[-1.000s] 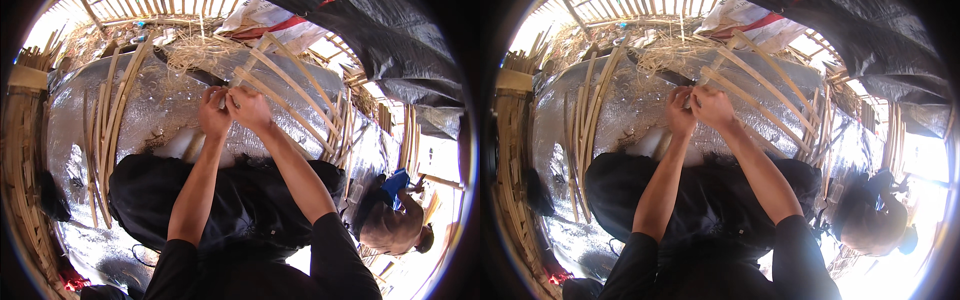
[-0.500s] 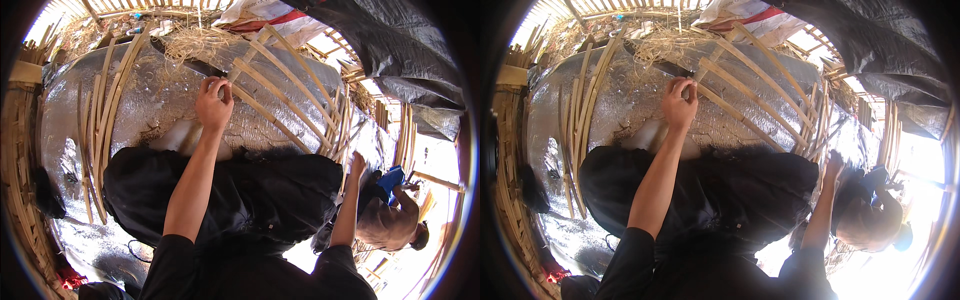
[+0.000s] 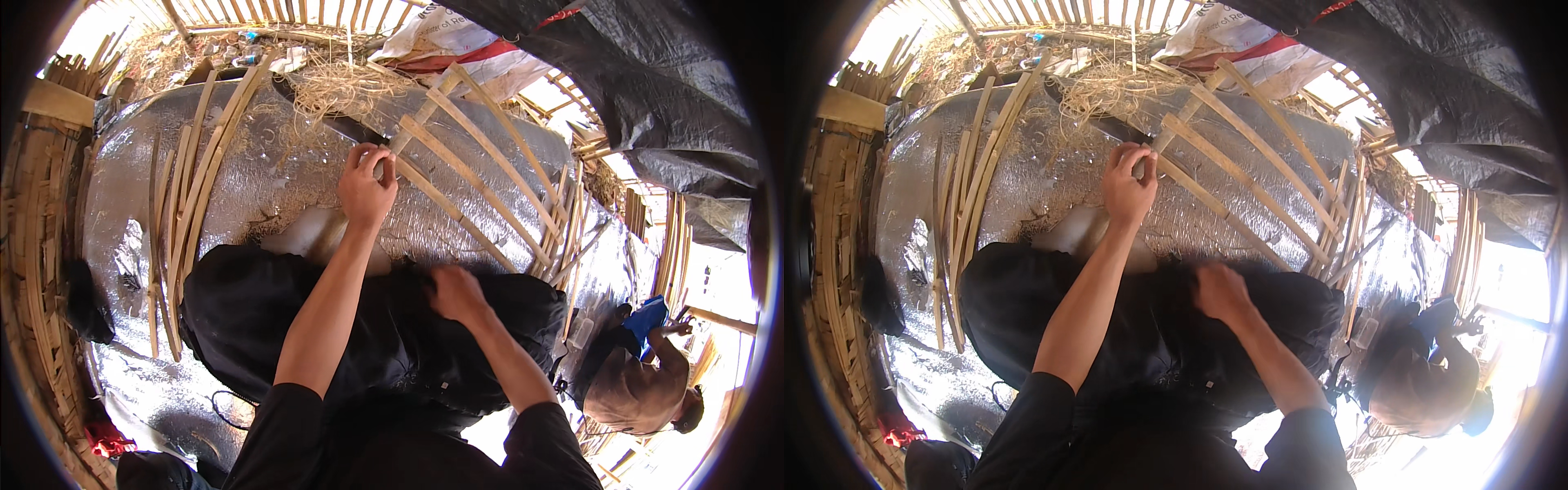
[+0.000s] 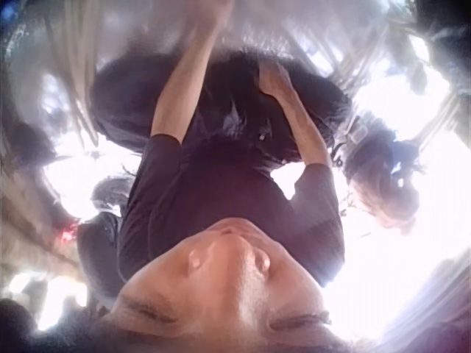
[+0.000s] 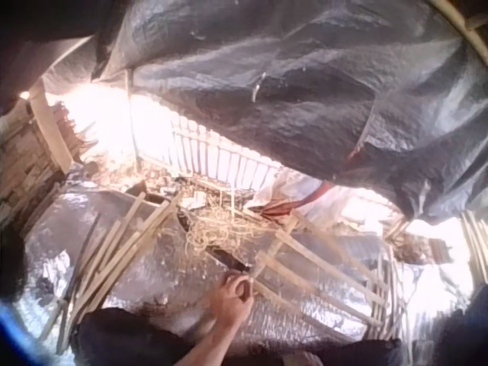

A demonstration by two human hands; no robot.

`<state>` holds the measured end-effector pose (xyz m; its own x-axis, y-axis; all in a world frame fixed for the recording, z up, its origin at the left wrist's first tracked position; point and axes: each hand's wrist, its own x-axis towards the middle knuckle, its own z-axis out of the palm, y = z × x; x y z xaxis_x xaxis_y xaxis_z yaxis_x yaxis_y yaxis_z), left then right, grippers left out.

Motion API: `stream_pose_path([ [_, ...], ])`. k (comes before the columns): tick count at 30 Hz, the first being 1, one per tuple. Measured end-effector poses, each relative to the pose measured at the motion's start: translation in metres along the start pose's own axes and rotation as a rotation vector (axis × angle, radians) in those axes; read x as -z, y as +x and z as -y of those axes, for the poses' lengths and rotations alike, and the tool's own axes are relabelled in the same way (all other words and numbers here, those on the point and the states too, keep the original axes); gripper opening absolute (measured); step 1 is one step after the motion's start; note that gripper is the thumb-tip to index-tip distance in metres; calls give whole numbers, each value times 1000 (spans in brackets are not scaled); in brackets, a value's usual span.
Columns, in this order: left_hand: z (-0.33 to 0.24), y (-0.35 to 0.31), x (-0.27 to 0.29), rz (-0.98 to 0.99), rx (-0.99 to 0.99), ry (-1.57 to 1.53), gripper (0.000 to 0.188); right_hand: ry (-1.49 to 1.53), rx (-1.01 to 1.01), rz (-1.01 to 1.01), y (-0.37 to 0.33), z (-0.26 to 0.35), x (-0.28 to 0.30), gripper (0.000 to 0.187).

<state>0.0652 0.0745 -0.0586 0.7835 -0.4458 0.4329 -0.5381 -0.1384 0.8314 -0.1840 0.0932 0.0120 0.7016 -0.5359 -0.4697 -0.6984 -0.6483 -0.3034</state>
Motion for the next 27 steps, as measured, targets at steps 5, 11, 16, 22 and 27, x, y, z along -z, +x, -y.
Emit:
stream_pose_path([
  [5,-13,-1,5,31,59,20,10,50,176,17,0,-12,-17,48],
  [11,-10,-2,5,-7,36,43,7,596,-82,-188,28,-45,-2,46],
  [16,-10,1,10,8,66,13,7,1154,-253,-239,63,22,85,29],
  [22,-13,1,5,4,36,41,7,350,139,-557,90,23,67,32],
  [27,-13,0,10,38,82,73,9,515,-15,-477,93,68,97,31],
])
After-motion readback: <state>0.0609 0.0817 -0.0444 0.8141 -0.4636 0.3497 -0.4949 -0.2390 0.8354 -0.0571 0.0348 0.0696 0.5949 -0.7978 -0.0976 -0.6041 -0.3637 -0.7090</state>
